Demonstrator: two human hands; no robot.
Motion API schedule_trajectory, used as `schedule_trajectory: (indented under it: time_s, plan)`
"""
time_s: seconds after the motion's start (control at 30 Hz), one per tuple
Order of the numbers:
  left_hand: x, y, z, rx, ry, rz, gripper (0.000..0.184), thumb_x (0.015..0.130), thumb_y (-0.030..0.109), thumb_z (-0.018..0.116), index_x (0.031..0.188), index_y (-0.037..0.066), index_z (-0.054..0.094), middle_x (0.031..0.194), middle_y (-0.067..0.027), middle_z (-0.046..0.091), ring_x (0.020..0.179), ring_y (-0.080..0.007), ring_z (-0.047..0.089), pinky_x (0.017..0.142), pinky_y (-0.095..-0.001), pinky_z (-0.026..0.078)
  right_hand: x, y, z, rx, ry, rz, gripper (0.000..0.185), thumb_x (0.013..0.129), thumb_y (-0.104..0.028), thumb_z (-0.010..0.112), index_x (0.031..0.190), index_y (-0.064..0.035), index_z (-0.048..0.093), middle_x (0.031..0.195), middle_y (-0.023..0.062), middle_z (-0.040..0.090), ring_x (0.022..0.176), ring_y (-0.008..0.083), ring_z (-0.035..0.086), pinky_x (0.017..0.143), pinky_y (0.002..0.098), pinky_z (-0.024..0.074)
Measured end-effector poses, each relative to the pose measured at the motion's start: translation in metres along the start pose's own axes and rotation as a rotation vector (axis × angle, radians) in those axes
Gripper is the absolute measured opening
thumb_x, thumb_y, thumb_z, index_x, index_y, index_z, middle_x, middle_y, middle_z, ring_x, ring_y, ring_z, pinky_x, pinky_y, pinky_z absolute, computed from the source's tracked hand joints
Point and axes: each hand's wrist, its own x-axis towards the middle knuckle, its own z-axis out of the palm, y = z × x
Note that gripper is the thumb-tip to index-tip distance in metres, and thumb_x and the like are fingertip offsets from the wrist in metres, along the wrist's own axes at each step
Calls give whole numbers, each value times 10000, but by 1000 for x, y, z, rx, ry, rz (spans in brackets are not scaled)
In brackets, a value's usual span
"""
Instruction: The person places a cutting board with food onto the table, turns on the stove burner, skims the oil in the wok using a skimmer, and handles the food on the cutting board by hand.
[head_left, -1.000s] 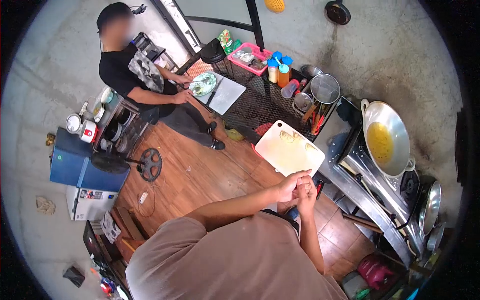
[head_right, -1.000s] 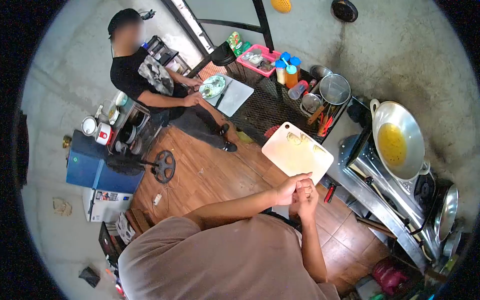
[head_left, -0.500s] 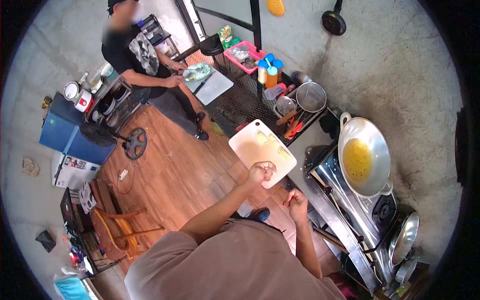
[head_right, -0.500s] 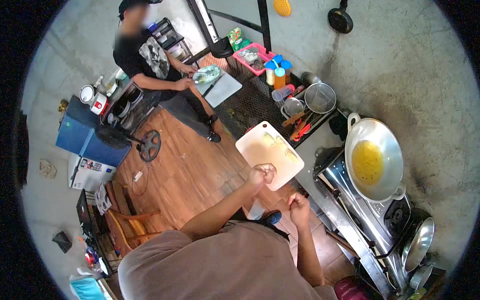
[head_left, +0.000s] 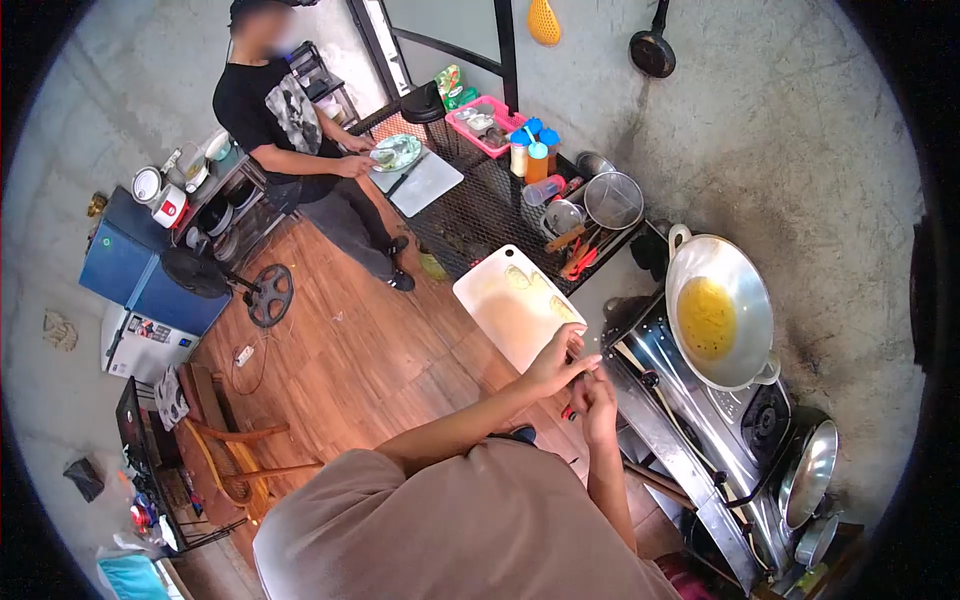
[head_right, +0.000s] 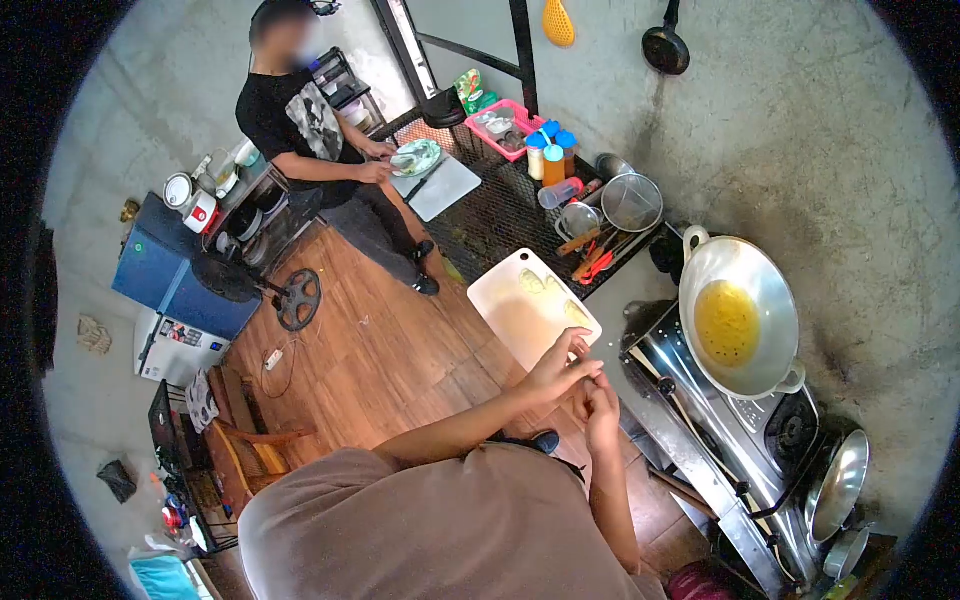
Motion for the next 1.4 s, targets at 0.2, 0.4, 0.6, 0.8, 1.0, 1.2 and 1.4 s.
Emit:
schedule_trajectory:
  time_s: [0.2,0.4,0.6,0.8,1.0,1.2,1.4]
  plan:
    - [-12,13,-19,205,-59,1,714,818,229,779,1394,74,387,1115,-144,540,961,-243,585,852,-367,500,-3,-7,7,1028,-463,487,496,1031,-527,407,1095,-72,592,501,-55,302,438,82,259,462,235,244]
    - [-5,28,-59,392,-116,-10,727,771,190,779,1377,65,396,1182,-178,545,919,-295,599,837,-404,504,-10,6,54,1230,-222,418,435,1056,-462,402,902,-109,604,542,-52,316,481,89,294,471,244,262]
    - [-22,6,-117,332,-270,156,631,808,61,715,1363,64,413,1210,-169,539,925,-289,611,817,-374,512,-8,64,108,1386,-201,304,446,1071,-409,390,906,-48,592,492,-70,333,439,86,300,452,253,277]
    - [-14,37,-211,282,-636,255,491,841,-27,601,1309,77,492,1213,-162,537,1073,-304,608,893,-362,503,-4,82,201,1444,-179,150,455,1083,-409,363,945,-40,591,459,-61,348,406,85,305,427,252,263]
    - [-32,24,-289,-12,-505,88,761,938,220,694,1546,64,263,1501,-154,403,1340,-314,456,1099,-444,392,12,101,251,55,228,-158,610,1057,-509,371,1345,0,542,1191,94,663,1014,155,631,888,290,491]
    - [-57,49,-318,103,-791,90,1255,735,373,865,1604,164,-16,1616,-324,-6,1505,-466,9,1185,-567,186,14,111,314,205,-61,-224,787,1016,-618,299,1542,-33,306,1604,107,310,1489,323,249,1182,487,284]
    - [-48,55,-296,170,-917,27,1250,676,444,870,1602,148,84,1579,-348,150,1403,-490,322,1061,-519,403,41,153,250,410,-85,-32,689,1033,-582,336,1266,9,604,1281,253,619,1075,394,653,916,511,528]
